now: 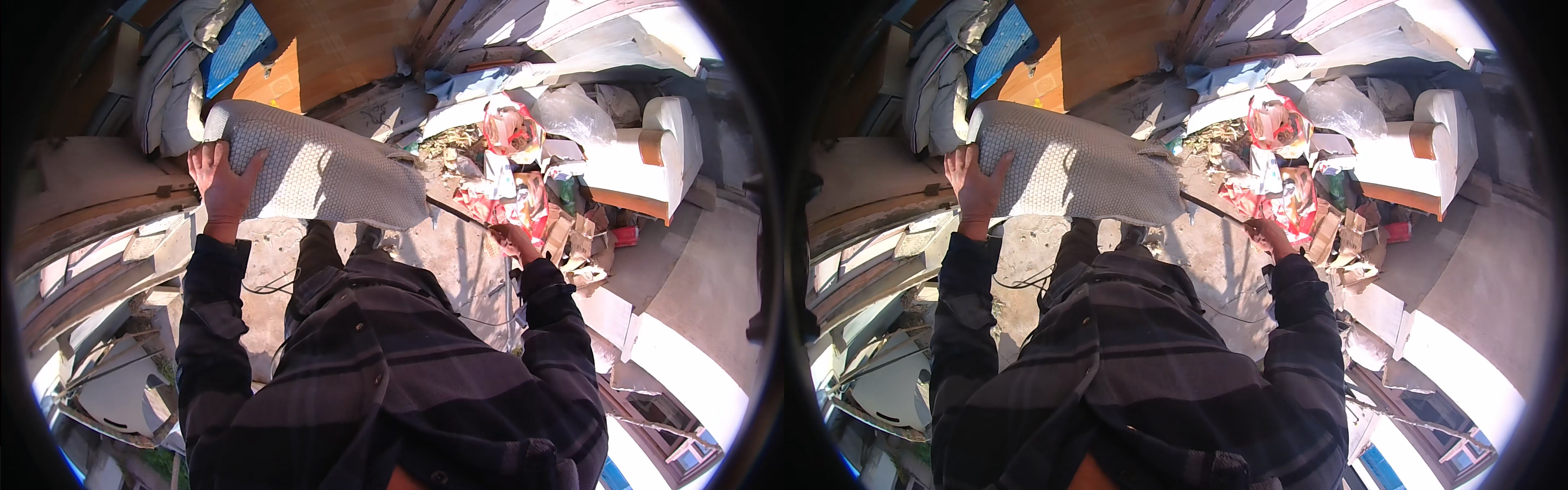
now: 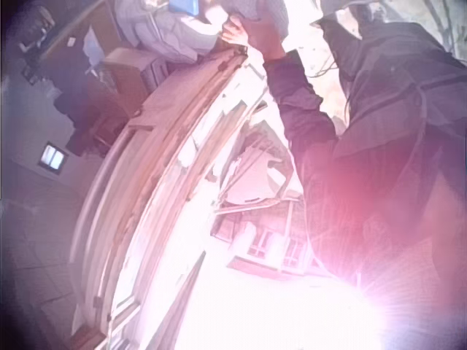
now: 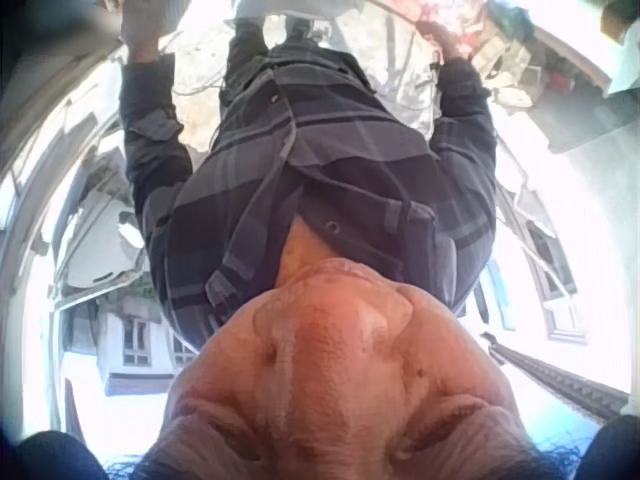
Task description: The person sweeps a cluttered outdoor area with a broom, then uses a crowbar to pry apart a cushion or foam block, removing stuffing and separating pieces. The person handles the cushion and crowbar throughout, working on a single item.
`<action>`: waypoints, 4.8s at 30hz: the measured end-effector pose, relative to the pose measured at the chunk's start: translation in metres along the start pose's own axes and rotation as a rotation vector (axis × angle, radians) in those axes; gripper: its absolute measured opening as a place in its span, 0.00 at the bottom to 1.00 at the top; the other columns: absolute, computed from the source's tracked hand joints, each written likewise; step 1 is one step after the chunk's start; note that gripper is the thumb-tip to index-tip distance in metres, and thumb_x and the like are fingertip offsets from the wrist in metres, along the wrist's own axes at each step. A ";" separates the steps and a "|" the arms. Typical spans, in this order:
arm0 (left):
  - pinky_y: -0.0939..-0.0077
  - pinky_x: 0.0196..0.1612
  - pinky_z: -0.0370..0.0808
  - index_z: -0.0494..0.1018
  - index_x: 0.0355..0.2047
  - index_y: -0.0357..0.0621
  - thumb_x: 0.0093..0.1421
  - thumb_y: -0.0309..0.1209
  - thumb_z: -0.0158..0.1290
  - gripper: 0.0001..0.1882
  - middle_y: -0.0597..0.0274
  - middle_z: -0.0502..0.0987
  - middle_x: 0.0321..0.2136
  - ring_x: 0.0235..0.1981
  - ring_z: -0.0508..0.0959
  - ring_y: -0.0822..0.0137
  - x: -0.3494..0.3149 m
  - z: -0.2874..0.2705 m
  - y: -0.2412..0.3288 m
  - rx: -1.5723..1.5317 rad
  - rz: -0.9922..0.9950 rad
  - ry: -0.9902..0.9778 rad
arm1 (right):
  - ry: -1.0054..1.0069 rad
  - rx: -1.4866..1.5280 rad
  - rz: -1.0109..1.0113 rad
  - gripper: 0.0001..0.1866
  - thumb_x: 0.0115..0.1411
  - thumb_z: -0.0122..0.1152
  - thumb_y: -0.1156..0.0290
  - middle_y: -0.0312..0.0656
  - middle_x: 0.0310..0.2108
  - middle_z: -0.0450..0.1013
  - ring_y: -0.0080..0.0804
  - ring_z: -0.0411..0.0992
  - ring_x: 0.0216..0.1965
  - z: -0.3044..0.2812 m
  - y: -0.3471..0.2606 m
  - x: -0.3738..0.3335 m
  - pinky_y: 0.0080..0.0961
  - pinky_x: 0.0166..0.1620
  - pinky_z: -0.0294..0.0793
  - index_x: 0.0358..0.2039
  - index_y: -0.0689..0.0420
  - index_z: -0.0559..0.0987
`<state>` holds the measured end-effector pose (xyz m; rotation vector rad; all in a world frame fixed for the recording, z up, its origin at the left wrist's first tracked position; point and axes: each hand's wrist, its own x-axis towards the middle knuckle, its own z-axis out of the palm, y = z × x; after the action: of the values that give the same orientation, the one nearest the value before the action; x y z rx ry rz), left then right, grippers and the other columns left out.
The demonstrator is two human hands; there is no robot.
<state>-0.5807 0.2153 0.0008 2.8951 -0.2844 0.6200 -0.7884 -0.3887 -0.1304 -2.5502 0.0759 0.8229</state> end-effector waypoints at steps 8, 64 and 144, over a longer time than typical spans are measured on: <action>0.41 0.65 0.54 0.74 0.32 0.39 0.47 0.56 0.66 0.30 0.51 0.70 0.36 0.47 0.69 0.46 -0.014 -0.005 0.047 -0.188 -0.065 -0.010 | -0.055 0.058 0.093 0.23 0.65 0.51 0.50 0.56 0.35 0.78 0.58 0.76 0.40 0.099 -0.081 0.101 0.48 0.46 0.74 0.38 0.58 0.83; 0.41 0.59 0.60 0.71 0.39 0.35 0.46 0.49 0.68 0.31 0.48 0.69 0.43 0.52 0.64 0.39 -0.041 -0.006 0.030 -0.163 -0.047 0.000 | 0.106 0.221 -0.041 0.21 0.67 0.55 0.55 0.59 0.25 0.75 0.55 0.77 0.30 0.079 -0.031 0.002 0.43 0.34 0.72 0.36 0.62 0.82; 0.44 0.68 0.49 0.75 0.38 0.40 0.47 0.58 0.64 0.33 0.53 0.69 0.38 0.50 0.67 0.50 -0.015 0.000 0.033 -0.273 -0.140 0.037 | -0.176 0.413 0.298 0.16 0.64 0.50 0.61 0.43 0.15 0.69 0.32 0.67 0.13 0.082 -0.023 0.085 0.32 0.20 0.65 0.37 0.58 0.81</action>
<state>-0.6011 0.1855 -0.0015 2.6124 -0.1462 0.5612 -0.7590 -0.3246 -0.2277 -2.0966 0.5245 1.0189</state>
